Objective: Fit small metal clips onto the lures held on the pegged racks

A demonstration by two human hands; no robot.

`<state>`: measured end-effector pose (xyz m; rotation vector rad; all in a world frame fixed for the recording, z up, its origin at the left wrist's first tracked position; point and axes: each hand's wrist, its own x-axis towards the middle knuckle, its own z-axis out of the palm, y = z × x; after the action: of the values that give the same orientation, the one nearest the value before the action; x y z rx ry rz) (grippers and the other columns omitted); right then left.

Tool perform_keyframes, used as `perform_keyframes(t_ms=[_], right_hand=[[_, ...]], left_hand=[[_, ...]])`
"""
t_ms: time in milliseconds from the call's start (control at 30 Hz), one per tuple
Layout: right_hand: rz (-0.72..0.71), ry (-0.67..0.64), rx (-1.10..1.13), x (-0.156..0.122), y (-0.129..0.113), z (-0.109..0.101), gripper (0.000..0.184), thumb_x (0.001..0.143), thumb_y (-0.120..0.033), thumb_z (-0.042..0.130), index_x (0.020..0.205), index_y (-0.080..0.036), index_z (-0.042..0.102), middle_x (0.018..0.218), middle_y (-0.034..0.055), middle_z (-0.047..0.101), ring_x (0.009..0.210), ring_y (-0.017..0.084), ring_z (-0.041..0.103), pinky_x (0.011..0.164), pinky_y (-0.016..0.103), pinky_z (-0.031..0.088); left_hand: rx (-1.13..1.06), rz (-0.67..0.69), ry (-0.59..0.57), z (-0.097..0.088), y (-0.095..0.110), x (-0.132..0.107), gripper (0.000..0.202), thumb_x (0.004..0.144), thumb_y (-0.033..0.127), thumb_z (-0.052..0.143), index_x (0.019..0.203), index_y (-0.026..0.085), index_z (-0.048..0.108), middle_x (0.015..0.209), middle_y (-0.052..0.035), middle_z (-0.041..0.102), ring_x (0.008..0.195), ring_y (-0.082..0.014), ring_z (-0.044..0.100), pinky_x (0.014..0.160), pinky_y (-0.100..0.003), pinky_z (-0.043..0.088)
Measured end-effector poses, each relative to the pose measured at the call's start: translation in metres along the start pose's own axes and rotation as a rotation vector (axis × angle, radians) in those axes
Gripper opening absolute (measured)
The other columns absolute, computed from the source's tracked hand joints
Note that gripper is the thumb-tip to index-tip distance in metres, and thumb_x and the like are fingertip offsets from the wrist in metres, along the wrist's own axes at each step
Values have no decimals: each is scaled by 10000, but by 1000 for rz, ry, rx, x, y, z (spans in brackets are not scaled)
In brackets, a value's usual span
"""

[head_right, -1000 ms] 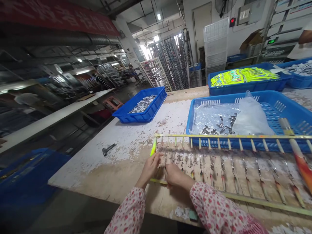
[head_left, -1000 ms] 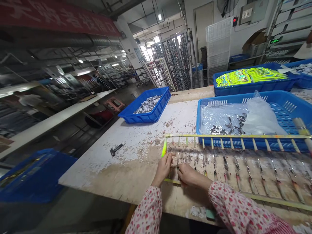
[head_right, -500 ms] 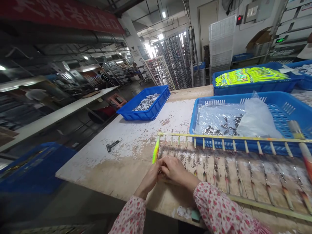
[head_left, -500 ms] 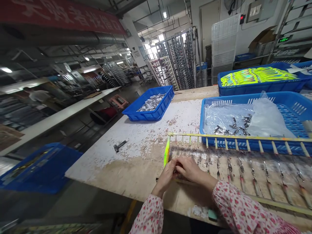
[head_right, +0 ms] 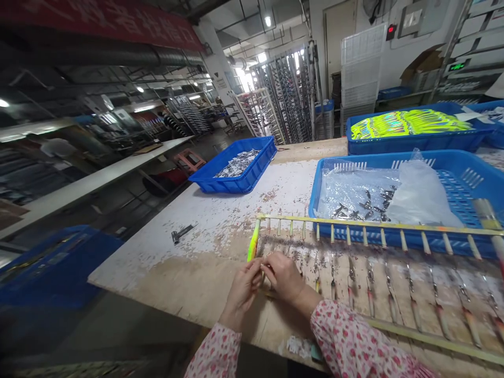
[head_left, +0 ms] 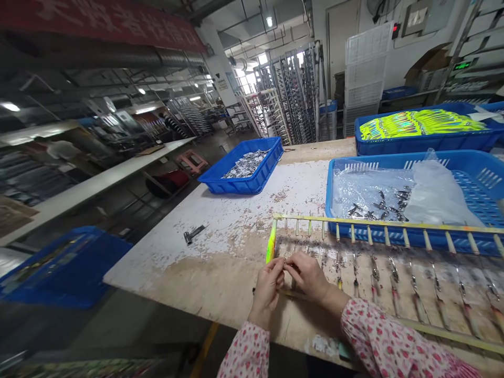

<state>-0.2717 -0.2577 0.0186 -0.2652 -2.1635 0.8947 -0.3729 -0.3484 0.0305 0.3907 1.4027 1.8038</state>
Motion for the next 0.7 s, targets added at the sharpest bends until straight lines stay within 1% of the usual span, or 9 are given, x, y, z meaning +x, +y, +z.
perform_keyframes(t_ms=[67, 167, 267, 333, 367, 433, 500, 600, 700], right_hand=[[-66, -23, -50, 0, 1, 3, 190, 935, -236, 449, 835, -162, 593, 808, 62, 585, 757, 169, 547, 670, 266, 424], [-82, -105, -75, 11, 6, 1, 172, 919, -262, 487, 820, -163, 588, 786, 54, 584, 721, 166, 543, 643, 264, 429], [29, -113, -57, 38, 15, -6, 148, 917, -265, 496, 899, -167, 605, 837, 53, 633, 778, 170, 579, 713, 280, 448], [131, -87, -97, 61, 21, -10, 186, 911, -213, 484, 1047, -157, 596, 955, 83, 652, 898, 187, 593, 811, 309, 445], [176, -96, -129, 72, 23, -10, 249, 894, -180, 490, 1126, -148, 574, 1006, 101, 650, 953, 198, 590, 846, 318, 436], [252, -170, -164, 93, 27, -10, 351, 847, -133, 519, 1197, -128, 551, 1029, 125, 652, 992, 217, 589, 861, 319, 431], [314, -235, -147, 107, 28, -9, 293, 824, -129, 534, 1107, -117, 612, 930, 120, 676, 925, 222, 617, 827, 309, 442], [371, -250, -98, 116, 28, -10, 148, 820, -143, 543, 894, -133, 671, 699, 57, 667, 709, 180, 640, 746, 277, 463], [468, -246, 15, 116, 28, -14, 148, 794, -94, 549, 868, -151, 663, 535, -19, 596, 512, 121, 588, 610, 218, 460]], left_hand=[[-71, -12, 55, 3, -3, 2, 426, 536, 406, 843, 706, 116, 581, 495, 114, 337, 378, 12, 199, 355, -119, 155], [-31, 60, 140, 2, -2, 5, 424, 549, 433, 826, 724, 120, 599, 529, 78, 450, 394, -6, 313, 373, -127, 238], [296, 273, 195, -7, 5, 13, 367, 658, 460, 738, 787, 124, 663, 690, -16, 632, 580, -98, 537, 522, -183, 411], [596, 355, 210, -13, 11, 20, 319, 710, 436, 687, 799, 129, 694, 748, -46, 680, 694, -161, 595, 640, -241, 458], [730, 370, 211, -15, 13, 24, 300, 721, 419, 674, 809, 134, 704, 765, -53, 696, 718, -182, 609, 679, -267, 465], [913, 399, 204, -17, 16, 31, 274, 732, 392, 652, 839, 147, 715, 812, -67, 720, 756, -214, 636, 739, -311, 475], [1009, 446, 166, -15, 17, 37, 261, 759, 371, 612, 868, 159, 717, 883, -81, 730, 826, -237, 654, 795, -340, 474], [1088, 499, 112, -9, 18, 43, 275, 809, 340, 536, 910, 155, 714, 947, -103, 725, 889, -247, 657, 830, -359, 465], [1143, 502, 105, -3, 20, 45, 291, 830, 333, 500, 911, 149, 710, 927, -107, 724, 848, -241, 659, 793, -353, 467]])
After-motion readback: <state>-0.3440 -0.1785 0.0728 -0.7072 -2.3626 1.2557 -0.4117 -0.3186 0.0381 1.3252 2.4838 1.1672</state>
